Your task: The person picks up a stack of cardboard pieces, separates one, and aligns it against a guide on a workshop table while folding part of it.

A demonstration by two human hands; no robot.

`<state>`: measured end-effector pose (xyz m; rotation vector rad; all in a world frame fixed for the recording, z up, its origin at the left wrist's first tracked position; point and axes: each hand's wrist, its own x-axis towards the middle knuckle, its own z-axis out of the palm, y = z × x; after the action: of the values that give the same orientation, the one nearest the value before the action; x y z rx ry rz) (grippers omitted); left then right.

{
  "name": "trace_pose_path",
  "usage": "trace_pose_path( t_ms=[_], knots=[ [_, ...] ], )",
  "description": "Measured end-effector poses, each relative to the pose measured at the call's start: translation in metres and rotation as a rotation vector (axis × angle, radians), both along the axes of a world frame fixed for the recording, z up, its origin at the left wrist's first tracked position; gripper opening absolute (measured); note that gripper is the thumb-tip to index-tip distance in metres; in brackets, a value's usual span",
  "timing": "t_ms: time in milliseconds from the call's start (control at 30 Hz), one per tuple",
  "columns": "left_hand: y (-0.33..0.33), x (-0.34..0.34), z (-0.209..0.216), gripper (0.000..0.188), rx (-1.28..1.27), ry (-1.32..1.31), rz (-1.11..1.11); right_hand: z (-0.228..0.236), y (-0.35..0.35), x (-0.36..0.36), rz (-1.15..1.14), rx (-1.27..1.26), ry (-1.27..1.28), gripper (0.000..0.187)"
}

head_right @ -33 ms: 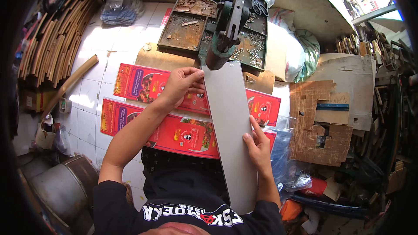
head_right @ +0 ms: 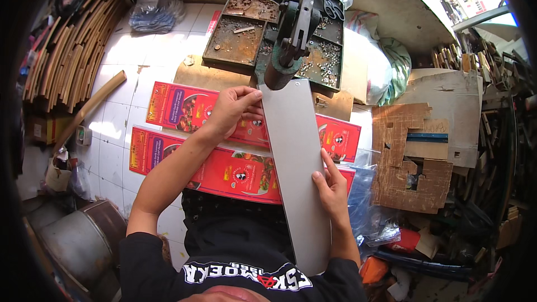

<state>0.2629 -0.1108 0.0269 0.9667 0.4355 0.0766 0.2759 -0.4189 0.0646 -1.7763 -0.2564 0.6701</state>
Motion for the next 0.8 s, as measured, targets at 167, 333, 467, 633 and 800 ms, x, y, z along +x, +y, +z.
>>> trace_pose_path(
  t_ms=[167, 333, 467, 633, 800],
  knots=[
    [0.0, -0.0012, 0.0025, 0.023, 0.015, 0.014, -0.001, 0.001, 0.0012, -0.0005, -0.011, 0.001, 0.032, 0.058],
    [0.0001, -0.0008, 0.0027, 0.024, 0.008, 0.012, -0.005, -0.0013, -0.0005, 0.0, -0.008, 0.015, 0.024, 0.058],
    [-0.0004, -0.0007, 0.0028, 0.024, -0.001, -0.002, -0.006, -0.0026, -0.0025, 0.0003, 0.0, 0.013, 0.029, 0.058],
    [0.0008, -0.0015, -0.001, 0.023, -0.019, -0.017, -0.004, -0.0003, 0.0001, -0.0006, -0.004, 0.026, 0.027, 0.058],
    [0.0002, -0.0013, -0.0011, 0.021, -0.022, -0.022, 0.008, -0.003, -0.0013, 0.0001, -0.007, 0.041, 0.031, 0.057]
  ],
)
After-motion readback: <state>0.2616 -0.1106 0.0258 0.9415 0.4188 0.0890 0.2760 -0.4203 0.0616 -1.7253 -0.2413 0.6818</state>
